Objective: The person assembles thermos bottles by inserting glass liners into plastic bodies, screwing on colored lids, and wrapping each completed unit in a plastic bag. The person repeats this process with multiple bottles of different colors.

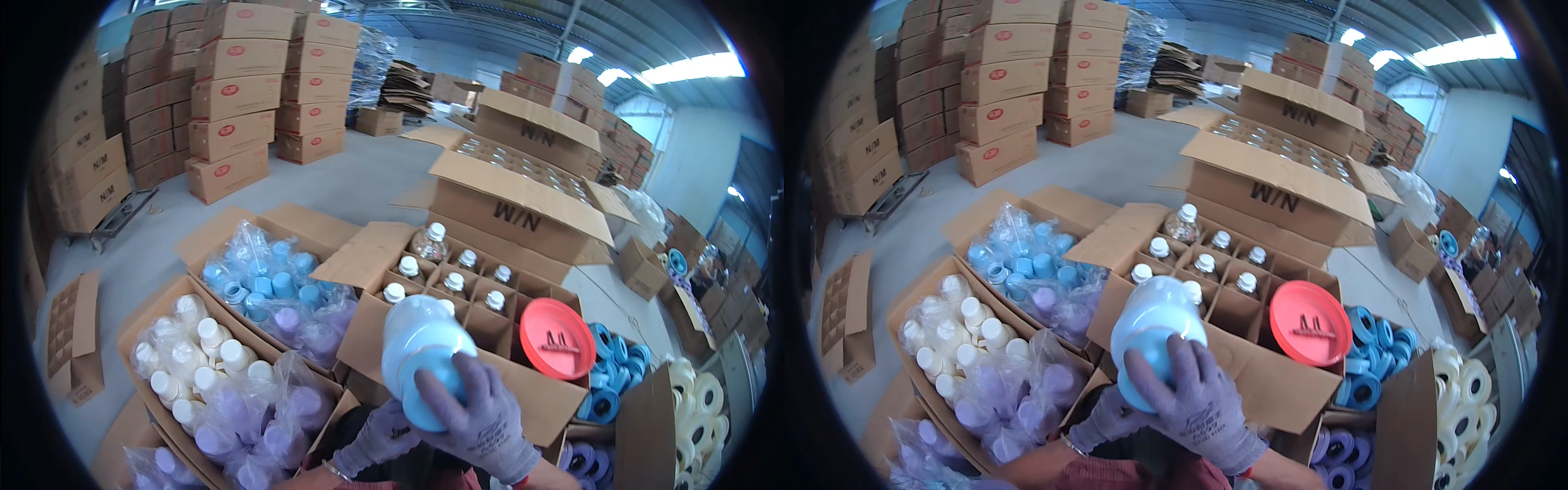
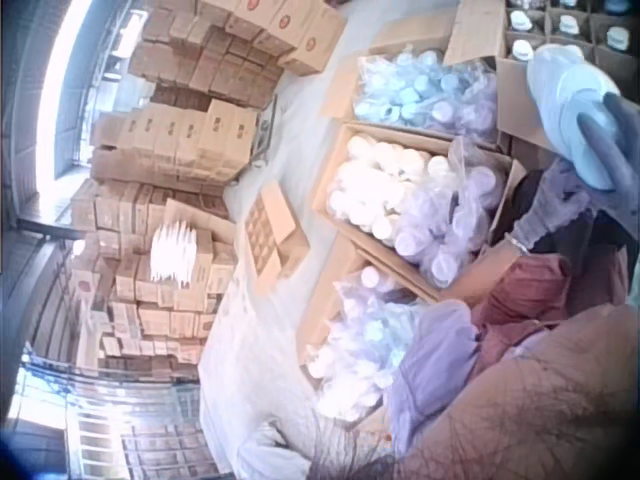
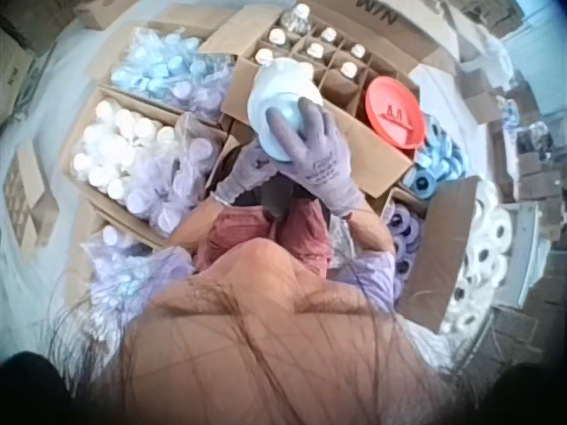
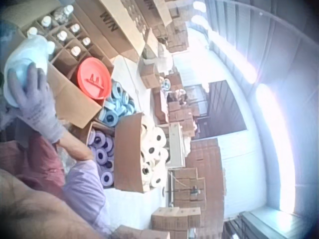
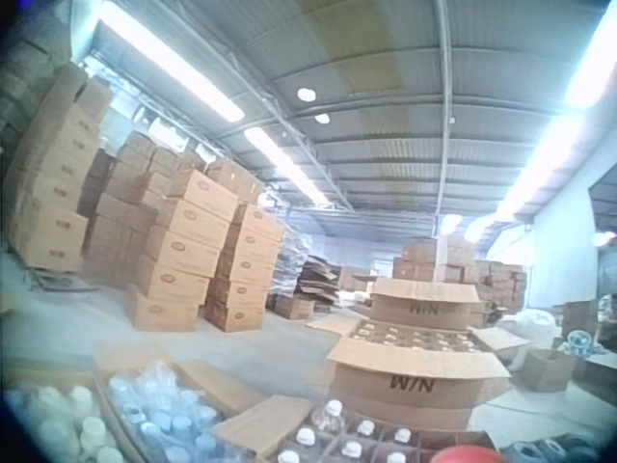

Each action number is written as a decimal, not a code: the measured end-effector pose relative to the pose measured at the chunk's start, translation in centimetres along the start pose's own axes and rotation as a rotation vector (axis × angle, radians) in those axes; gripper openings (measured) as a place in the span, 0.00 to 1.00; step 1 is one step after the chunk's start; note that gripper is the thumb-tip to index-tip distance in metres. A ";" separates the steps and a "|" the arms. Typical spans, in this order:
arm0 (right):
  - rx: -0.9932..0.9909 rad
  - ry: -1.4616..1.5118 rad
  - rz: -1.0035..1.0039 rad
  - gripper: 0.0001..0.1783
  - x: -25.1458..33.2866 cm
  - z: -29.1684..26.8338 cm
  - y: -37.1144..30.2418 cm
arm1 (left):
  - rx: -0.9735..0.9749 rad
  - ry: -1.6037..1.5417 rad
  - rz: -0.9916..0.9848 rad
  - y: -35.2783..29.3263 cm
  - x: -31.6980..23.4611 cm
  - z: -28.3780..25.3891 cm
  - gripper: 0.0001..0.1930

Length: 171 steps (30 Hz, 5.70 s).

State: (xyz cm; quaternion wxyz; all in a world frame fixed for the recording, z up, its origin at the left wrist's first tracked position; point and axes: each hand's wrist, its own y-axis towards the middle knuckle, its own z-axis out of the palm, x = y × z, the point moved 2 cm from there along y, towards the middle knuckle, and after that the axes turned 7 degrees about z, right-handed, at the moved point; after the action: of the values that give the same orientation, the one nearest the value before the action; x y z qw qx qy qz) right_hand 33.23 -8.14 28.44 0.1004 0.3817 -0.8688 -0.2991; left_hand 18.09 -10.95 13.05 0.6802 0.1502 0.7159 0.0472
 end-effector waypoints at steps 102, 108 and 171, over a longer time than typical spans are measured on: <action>0.112 1.222 0.068 0.49 -2.0 -3.2 -10.2 | 0.178 0.038 0.216 -5.4 -3.5 3.8 0.29; -0.045 0.922 0.352 0.43 -2.3 -4.9 -10.0 | 0.154 -0.100 0.228 -3.1 -5.3 7.1 0.28; -0.254 0.197 0.399 0.42 -7.4 -1.3 -13.0 | 0.003 -0.421 -0.086 5.2 -6.2 9.2 0.28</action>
State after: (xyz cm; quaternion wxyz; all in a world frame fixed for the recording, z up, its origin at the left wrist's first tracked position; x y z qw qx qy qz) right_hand 46.70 -10.24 22.14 0.2885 0.2142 -0.8685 -0.3415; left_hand 28.10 -9.03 19.74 0.8159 0.1268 0.5639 -0.0154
